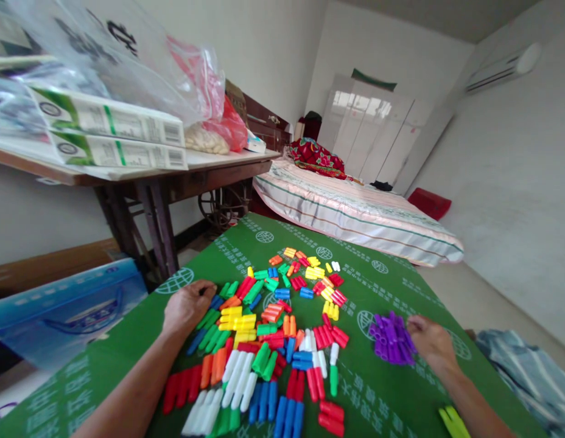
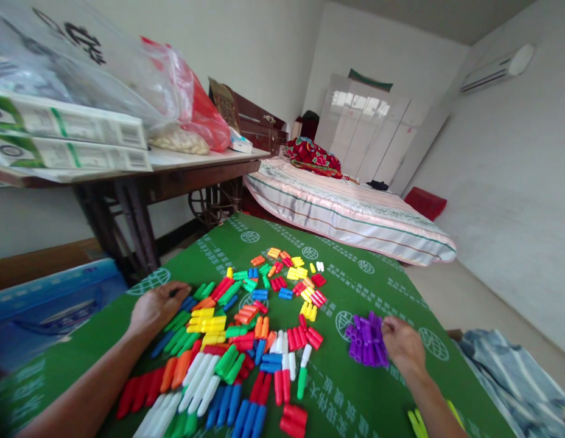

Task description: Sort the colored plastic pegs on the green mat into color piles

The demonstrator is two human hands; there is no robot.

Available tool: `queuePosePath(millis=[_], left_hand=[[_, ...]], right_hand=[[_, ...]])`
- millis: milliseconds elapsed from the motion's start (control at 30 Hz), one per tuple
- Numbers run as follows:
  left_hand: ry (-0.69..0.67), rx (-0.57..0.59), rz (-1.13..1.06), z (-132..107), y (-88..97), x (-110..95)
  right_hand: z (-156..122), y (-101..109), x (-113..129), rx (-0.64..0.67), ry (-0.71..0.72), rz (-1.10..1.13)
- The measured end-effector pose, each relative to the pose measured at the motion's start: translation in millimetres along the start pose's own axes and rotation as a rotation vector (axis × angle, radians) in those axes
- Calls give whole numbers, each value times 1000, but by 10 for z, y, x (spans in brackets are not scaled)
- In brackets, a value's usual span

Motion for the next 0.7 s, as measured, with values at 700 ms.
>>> queuePosePath(millis=[700], left_hand=[[-6, -33, -25, 46, -106, 121]], right_hand=[[736, -1656, 1836, 214, 366, 215]])
Point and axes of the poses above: each hand's wrist, its own z-axis towards the middle knuckle, its own y-axis out of the back of the hand, x = y × z, the point moved 7 cm from there along z, towards the middle knuckle, and after that the axes turned 2 degrees about -z, right-handed, at the moved point
